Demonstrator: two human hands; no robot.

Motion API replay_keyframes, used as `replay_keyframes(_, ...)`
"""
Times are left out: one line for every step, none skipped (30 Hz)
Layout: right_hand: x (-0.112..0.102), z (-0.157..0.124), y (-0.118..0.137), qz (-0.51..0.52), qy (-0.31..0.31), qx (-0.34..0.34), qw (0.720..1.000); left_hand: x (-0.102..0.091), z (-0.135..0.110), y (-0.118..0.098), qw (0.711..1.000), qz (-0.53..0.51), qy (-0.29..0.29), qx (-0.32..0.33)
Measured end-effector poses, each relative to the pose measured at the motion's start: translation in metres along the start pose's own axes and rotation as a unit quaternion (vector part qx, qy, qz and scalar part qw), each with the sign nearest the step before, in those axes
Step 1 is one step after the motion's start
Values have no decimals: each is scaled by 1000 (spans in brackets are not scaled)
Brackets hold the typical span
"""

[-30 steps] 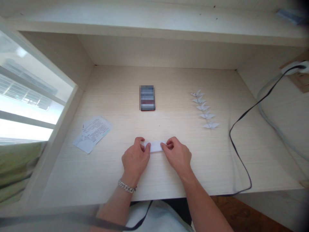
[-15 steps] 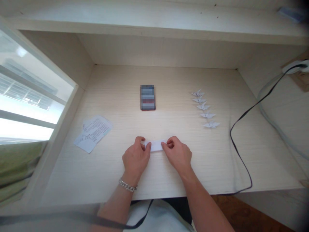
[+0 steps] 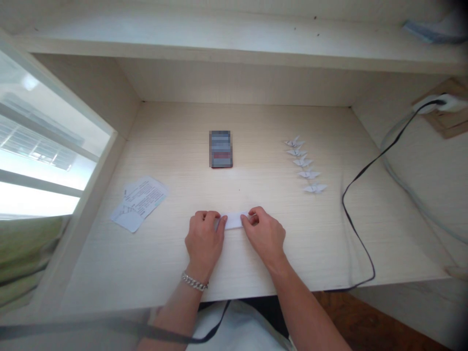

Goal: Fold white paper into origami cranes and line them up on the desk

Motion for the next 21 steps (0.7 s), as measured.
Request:
replay_keyframes(-1, -1, 2, 4, -12, -12, 1000, 0, -1, -3, 1000, 2, -1, 15)
replay_keyframes(-3, -3, 4, 8, -25, -25, 999, 1, -1, -4, 1000, 4, 1, 26)
replay_keyframes(-4, -4, 6, 11, -36, -38, 999, 1, -2, -6, 999, 5, 4, 34)
replay_keyframes(-6, -5, 7, 14, -46, -49, 998, 1, -3, -6, 999, 6, 6, 40)
replay_keyframes(-6, -5, 8, 16, -53, -59, 997, 1, -3, -7, 999, 5, 8, 44)
replay_keyframes(-6, -6, 9, 18, -58, -68, 996, 1, -4, -8, 999, 5, 9, 47)
replay_keyframes(-7, -6, 10, 19, -63, -78, 995, 1, -4, -8, 999, 3, 11, 51)
replay_keyframes(-7, -7, 12, 20, -70, -90, 993, 1, -5, -9, 998, 2, 13, 54)
replay_keyframes(-8, -8, 15, 19, -79, -106, 991, 1, -6, -10, 998, 1, 15, 56)
replay_keyframes(-10, -10, 19, 17, -89, -127, 988, 1, -6, -10, 998, 0, 16, 57)
replay_keyframes(-10, -14, 25, 16, -96, -156, 983, 1, -7, -10, 998, -2, 16, 56)
replay_keyframes(-9, -19, 31, 16, -98, -189, 977, 0, -7, -11, 998, -5, 15, 56)
replay_keyframes(-7, -25, 38, 19, -97, -222, 970, 0, -7, -11, 998, -8, 12, 56)
replay_keyframes(-3, -33, 44, 23, -87, -257, 962, -1, -8, -12, 998, -10, 8, 58)
replay_keyframes(-1, -40, 48, 29, -80, -280, 956, -2, -8, -12, 998, -11, 5, 60)
replay_keyframes(0, -46, 48, 36, -83, -289, 953, -2, -9, -12, 998, -12, 2, 64)
replay_keyframes(1, -53, 48, 42, -84, -300, 949, -3, -9, -12, 998, -14, 0, 68)
replay_keyframes(1, -58, 47, 47, -83, -309, 946, -3, -10, -12, 997, -17, -1, 72)
replay_keyframes(1, -63, 45, 51, -85, -317, 943, -3, -10, -10, 997, -22, 0, 77)
replay_keyframes(0, -66, 44, 55, -86, -324, 941, -3, -11, -9, 996, -30, 3, 85)
replay_keyframes(-1, -68, 42, 58, -86, -326, 940, -3, -11, -7, 995, -41, 7, 95)
Point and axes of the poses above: each hand's wrist, its own z-axis towards the middle knuckle, its own x-axis out of the palm, y = z × x, the point moved 10 cm from there along z, towards the middle knuckle, and after that the axes turned 9 degrees about -y, right-handed, at the moved point
